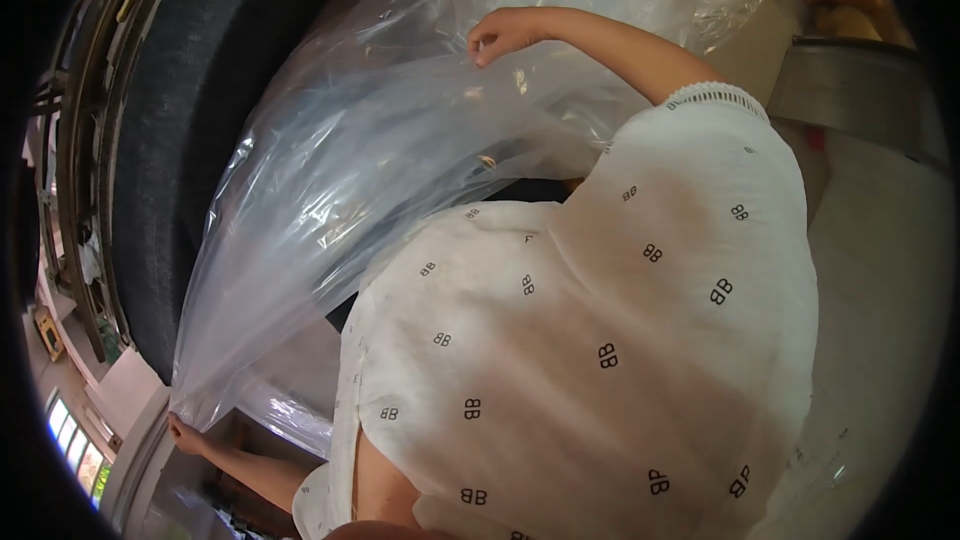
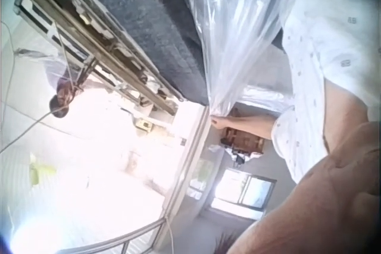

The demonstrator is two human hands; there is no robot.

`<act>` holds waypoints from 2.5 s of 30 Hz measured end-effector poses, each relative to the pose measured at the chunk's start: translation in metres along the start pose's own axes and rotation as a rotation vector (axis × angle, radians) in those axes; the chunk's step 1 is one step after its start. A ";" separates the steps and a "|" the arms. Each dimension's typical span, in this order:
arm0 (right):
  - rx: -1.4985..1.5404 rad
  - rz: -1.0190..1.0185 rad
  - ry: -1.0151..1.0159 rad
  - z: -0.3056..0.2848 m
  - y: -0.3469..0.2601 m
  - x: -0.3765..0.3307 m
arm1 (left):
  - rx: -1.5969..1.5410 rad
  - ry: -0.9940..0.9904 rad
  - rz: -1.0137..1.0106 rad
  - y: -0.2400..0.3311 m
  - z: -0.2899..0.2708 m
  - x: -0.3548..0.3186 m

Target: Packing foam or rubber components into large plastic bags as part of a manufacturing workflow.

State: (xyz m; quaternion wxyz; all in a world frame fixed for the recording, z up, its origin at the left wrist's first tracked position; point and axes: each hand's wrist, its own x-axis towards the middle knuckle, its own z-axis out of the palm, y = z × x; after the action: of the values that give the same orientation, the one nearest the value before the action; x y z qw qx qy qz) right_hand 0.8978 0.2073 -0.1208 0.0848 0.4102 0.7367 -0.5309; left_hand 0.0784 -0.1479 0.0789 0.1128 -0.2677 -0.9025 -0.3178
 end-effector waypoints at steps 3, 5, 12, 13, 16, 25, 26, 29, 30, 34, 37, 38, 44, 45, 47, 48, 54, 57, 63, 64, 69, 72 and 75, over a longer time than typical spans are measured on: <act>-0.006 -0.072 0.224 0.000 0.000 -0.025 | 0.073 0.016 -0.009 -0.004 0.003 -0.007; -0.040 -0.103 0.423 0.001 -0.015 -0.044 | 0.072 0.017 0.004 -0.015 0.005 -0.003; 0.091 -0.022 0.342 -0.003 -0.051 -0.061 | 0.050 0.046 -0.062 -0.029 0.015 0.004; 0.304 0.135 0.343 -0.008 -0.046 -0.052 | 0.059 0.049 -0.090 -0.026 0.015 0.001; -0.346 -0.103 0.295 -0.012 0.035 -0.012 | 0.032 0.024 -0.009 -0.021 0.037 -0.004; -1.004 0.157 0.803 -0.171 0.018 -0.067 | 0.125 0.097 -0.011 -0.044 -0.006 0.019; -0.978 0.185 0.935 -0.203 -0.011 -0.074 | 0.129 0.106 -0.008 -0.040 0.002 0.023; 0.090 -0.090 1.545 -0.256 -0.175 -0.095 | -0.084 0.002 -0.055 -0.033 0.045 0.027; -0.038 -0.227 1.679 -0.288 -0.190 -0.097 | -0.096 0.024 -0.065 -0.032 0.055 0.035; -0.541 -0.852 1.826 -0.307 -0.230 -0.044 | -0.140 -0.147 -0.056 -0.016 0.096 0.060; -0.472 -0.119 0.687 -0.275 -0.164 0.020 | -0.099 -0.204 -0.073 -0.053 0.091 0.077; -0.476 -0.116 0.703 -0.273 -0.137 0.033 | -0.099 -0.234 -0.034 -0.055 0.097 0.088; -0.829 -0.008 1.178 -0.272 -0.126 0.055 | -0.278 -0.419 -0.365 -0.089 0.096 0.101; -0.743 -0.101 1.116 -0.281 -0.124 0.069 | -0.293 -0.489 -0.343 -0.110 0.046 0.099; -0.539 -0.161 0.991 -0.299 -0.106 0.061 | -0.445 -0.491 -0.367 -0.083 0.058 0.080; -0.385 -0.123 0.927 -0.303 -0.106 0.050 | -0.489 -0.452 -0.424 -0.029 0.090 0.063; -0.512 0.190 0.861 -0.341 -0.133 0.107 | -0.270 0.194 -0.053 0.050 0.107 0.024; -1.256 0.020 1.221 -0.265 -0.235 0.095 | -0.333 0.243 -0.105 0.063 0.114 0.014; -0.502 -0.997 0.800 -0.005 -0.401 0.112 | -0.305 0.298 -0.116 0.041 0.118 0.013; -0.469 -1.024 0.690 0.044 -0.410 0.087 | -0.327 0.280 -0.106 0.041 0.119 0.021; -0.695 -0.838 0.317 0.165 -0.327 0.017 | -0.154 0.216 -0.028 0.052 0.134 0.044; -0.997 -0.328 0.738 0.123 -0.235 0.011 | -0.335 0.171 -0.142 -0.008 0.131 0.067; -0.717 -0.058 1.212 0.069 -0.136 -0.037 | -0.385 0.054 -0.034 -0.006 0.135 0.080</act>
State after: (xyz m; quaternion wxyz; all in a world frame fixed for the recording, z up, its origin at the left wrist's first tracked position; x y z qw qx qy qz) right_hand 0.8062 0.1162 -0.0325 -0.2248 0.5606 0.7944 0.0645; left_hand 0.0041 -0.0334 0.0011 0.0782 -0.2603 -0.8262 -0.4935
